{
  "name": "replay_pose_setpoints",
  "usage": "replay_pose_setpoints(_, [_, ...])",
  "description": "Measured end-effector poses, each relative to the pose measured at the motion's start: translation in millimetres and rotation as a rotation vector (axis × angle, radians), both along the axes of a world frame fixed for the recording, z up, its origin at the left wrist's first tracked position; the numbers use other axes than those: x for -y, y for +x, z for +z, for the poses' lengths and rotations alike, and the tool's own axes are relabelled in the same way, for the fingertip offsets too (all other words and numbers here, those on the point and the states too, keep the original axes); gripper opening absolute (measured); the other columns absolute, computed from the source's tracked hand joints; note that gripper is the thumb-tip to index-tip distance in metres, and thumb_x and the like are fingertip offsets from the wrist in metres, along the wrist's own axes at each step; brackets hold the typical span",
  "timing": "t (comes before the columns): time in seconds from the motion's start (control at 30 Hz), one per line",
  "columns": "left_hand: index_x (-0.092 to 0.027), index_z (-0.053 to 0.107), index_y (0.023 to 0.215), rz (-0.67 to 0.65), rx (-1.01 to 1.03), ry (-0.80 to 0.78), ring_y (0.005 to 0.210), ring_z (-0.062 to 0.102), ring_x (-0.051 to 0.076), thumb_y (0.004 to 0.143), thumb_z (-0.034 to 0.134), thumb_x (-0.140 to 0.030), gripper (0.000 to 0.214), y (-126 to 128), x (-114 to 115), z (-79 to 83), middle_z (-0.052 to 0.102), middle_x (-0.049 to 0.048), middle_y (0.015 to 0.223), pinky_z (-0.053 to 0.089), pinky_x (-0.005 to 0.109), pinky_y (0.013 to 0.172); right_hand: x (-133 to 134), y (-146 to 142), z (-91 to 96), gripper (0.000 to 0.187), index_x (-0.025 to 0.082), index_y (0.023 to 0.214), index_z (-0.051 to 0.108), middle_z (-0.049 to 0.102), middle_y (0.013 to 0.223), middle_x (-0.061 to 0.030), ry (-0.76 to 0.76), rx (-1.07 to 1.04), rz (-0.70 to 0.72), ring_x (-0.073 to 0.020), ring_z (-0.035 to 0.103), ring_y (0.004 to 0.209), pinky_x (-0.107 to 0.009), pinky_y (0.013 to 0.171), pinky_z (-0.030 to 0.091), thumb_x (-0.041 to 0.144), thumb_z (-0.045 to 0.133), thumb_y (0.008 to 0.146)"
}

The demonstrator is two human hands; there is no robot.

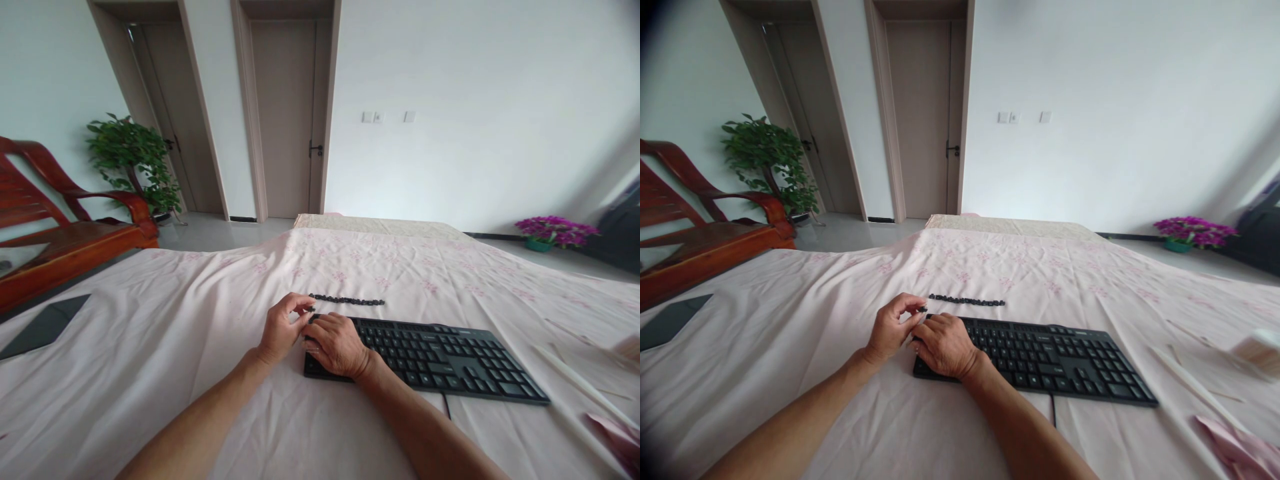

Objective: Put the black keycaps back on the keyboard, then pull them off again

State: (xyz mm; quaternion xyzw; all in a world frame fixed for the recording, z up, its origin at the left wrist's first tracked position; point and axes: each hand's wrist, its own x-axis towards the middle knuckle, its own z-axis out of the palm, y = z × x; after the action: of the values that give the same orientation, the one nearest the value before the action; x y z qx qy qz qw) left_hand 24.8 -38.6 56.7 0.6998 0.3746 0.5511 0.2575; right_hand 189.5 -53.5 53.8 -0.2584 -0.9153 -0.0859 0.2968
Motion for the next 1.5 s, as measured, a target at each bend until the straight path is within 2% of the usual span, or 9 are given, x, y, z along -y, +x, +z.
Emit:
replay_pose_setpoints(0.2, [-0.023,0.056,0.117,0.091,-0.178,0.202,0.075,0.061,0.011,0.080,0.057,-0.007,0.041,-3,1,-2.9,0.066,0.0004,0.090,0.052,0.027,0.079,1,0,0.4,0.034,0.018,0.089,0.059,0.059,0.070,-0.0029,0.011,0.005,-0.010,-0.0157,0.050,0.065,-0.030,0.064,0.030,0.039,0.033,0.097])
replay_pose_setpoints(0.4, [-0.024,0.052,0.124,0.101,-0.191,0.192,0.076,0.061,0.010,0.080,0.057,-0.008,0.047,-4,1,-4.5,0.067,-0.0004,0.092,0.052,0.027,0.079,1,0,1.3,0.036,0.018,0.088,0.058,0.059,0.070,-0.0031,0.016,-0.006,0.001,-0.0153,0.050,0.064,-0.030,0.064,0.030,0.039,0.032,0.097])
replay_pose_setpoints(0.57, [-0.023,0.063,0.110,0.124,-0.101,0.069,0.082,0.063,0.013,0.081,0.059,-0.019,0.029,-6,-6,-5.6,0.068,0.0031,0.097,0.052,0.027,0.080,1,0,1.0,0.032,0.018,0.089,0.058,0.060,0.071,-0.0031,0.001,0.000,-0.005,-0.0153,0.052,0.065,-0.030,0.065,0.031,0.039,0.035,0.097])
replay_pose_setpoints(0.73, [-0.016,0.067,0.100,0.174,0.151,-0.232,0.086,0.065,0.018,0.077,0.062,-0.030,0.026,-18,-28,-14.3,0.070,0.0067,0.094,0.051,0.029,0.081,1,0,1.9,0.028,0.018,0.089,0.058,0.060,0.070,-0.0020,-0.012,0.003,-0.007,-0.0150,0.052,0.065,-0.029,0.064,0.032,0.039,0.039,0.096])
replay_pose_setpoints(0.87, [-0.015,0.067,0.098,0.166,0.186,-0.343,0.082,0.066,0.018,0.074,0.065,-0.035,0.031,-24,-48,-23.6,0.070,0.0062,0.086,0.052,0.030,0.077,1,0,3.3,0.029,0.018,0.089,0.058,0.060,0.070,-0.0020,-0.010,-0.007,-0.004,-0.0148,0.052,0.064,-0.029,0.063,0.032,0.039,0.038,0.096])
replay_pose_setpoints(1.03, [-0.014,0.068,0.092,0.097,0.122,-0.375,0.075,0.067,0.016,0.074,0.063,-0.033,0.026,-16,-86,-32.2,0.071,0.0071,0.088,0.054,0.029,0.072,2,0,4.0,0.028,0.018,0.088,0.057,0.061,0.071,-0.0016,-0.021,-0.009,-0.007,-0.0144,0.053,0.064,-0.028,0.063,0.033,0.039,0.039,0.096])
replay_pose_setpoints(1.2, [-0.014,0.069,0.100,0.173,-0.099,-0.351,0.079,0.067,0.015,0.076,0.059,-0.023,0.028,-3,-120,-36.3,0.072,0.0081,0.096,0.053,0.027,0.074,1,1,1.0,0.030,0.018,0.088,0.057,0.059,0.070,-0.0018,-0.026,-0.008,0.003,-0.0140,0.052,0.064,-0.028,0.063,0.035,0.040,0.039,0.096])
replay_pose_setpoints(1.33, [-0.019,0.073,0.086,0.168,-0.210,-0.344,0.084,0.066,0.017,0.073,0.062,-0.024,0.018,6,-131,-40.1,0.074,0.0052,0.092,0.049,0.027,0.081,1,1,-0.2,0.029,0.018,0.088,0.057,0.060,0.070,-0.0019,-0.026,-0.016,0.005,-0.0141,0.052,0.063,-0.028,0.063,0.036,0.039,0.039,0.096])
replay_pose_setpoints(1.5, [-0.022,0.074,0.085,0.197,-0.327,-0.373,0.083,0.066,0.018,0.074,0.061,-0.028,0.018,11,-134,-43.7,0.074,0.0036,0.090,0.047,0.025,0.076,1,1,1.7,0.027,0.019,0.087,0.057,0.060,0.069,-0.0016,-0.023,-0.021,0.006,-0.0145,0.052,0.062,-0.028,0.063,0.036,0.038,0.040,0.095])
